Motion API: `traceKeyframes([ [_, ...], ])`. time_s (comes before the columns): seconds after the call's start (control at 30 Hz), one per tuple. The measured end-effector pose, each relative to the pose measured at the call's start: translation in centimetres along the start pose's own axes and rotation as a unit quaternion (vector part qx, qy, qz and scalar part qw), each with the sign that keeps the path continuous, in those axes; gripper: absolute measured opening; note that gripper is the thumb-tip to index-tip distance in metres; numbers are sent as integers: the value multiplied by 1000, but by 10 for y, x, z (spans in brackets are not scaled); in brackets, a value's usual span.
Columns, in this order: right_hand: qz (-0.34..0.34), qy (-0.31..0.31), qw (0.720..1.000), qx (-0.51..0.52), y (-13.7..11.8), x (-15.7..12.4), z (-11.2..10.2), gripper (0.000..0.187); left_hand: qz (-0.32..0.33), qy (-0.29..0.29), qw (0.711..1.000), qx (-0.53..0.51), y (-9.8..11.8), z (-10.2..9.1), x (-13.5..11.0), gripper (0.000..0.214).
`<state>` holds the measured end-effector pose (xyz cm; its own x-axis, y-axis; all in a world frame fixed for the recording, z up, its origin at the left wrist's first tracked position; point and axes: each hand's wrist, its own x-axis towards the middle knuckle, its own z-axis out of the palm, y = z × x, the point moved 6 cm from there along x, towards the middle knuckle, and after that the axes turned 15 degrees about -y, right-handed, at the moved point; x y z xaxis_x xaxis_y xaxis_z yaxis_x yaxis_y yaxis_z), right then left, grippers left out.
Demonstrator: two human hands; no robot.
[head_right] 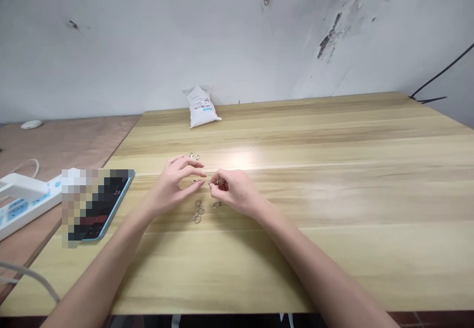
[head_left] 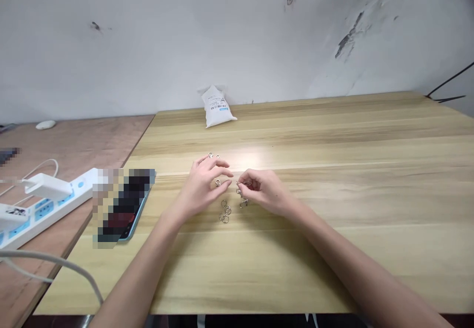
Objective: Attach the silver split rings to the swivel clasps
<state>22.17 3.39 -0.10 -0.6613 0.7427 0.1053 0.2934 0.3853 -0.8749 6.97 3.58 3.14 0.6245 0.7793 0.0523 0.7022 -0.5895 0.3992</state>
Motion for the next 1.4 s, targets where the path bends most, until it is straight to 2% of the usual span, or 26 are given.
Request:
traceKeyframes([
  [0.07, -6, 13, 1000, 5, 0, 0, 0, 8, -19, 11, 999, -46, -2, -3, -1, 11],
  [0.2, -62, 67, 993, -76, -10, -2, -2, 7, -60, -32, 974, -214, -4, 1, 0, 21],
  [0.33, -127, 115, 963, -208, -22, -6, 2, 13, -94, -46, 937, -333, -5, 5, 0, 22],
  [0.47, -140, 124, 940, -284, -26, -7, 5, 20, -116, -50, 912, -390, -8, 8, -1, 23],
  [0.63, -141, 111, 925, -334, -26, -7, 7, 22, -139, -60, 917, -370, -11, 8, -2, 21],
  [0.8, -147, 97, 914, -365, -25, -6, 12, 22, -141, -75, 934, -319, -10, 7, -2, 21],
  [1.0, -154, 93, 901, -394, -28, -6, 15, 22, -136, -94, 937, -307, -5, 10, -2, 17],
  [1.1, -157, 92, 909, -374, -29, -6, 15, 20, -125, -85, 941, -303, -5, 10, -2, 16],
  [1.23, -142, 94, 938, -302, -25, -6, 11, 17, -101, -53, 954, -278, -6, 6, -1, 14],
  [1.4, -110, 97, 962, -230, -19, -6, 9, 17, -66, -19, 980, -188, -1, 2, 1, 13],
])
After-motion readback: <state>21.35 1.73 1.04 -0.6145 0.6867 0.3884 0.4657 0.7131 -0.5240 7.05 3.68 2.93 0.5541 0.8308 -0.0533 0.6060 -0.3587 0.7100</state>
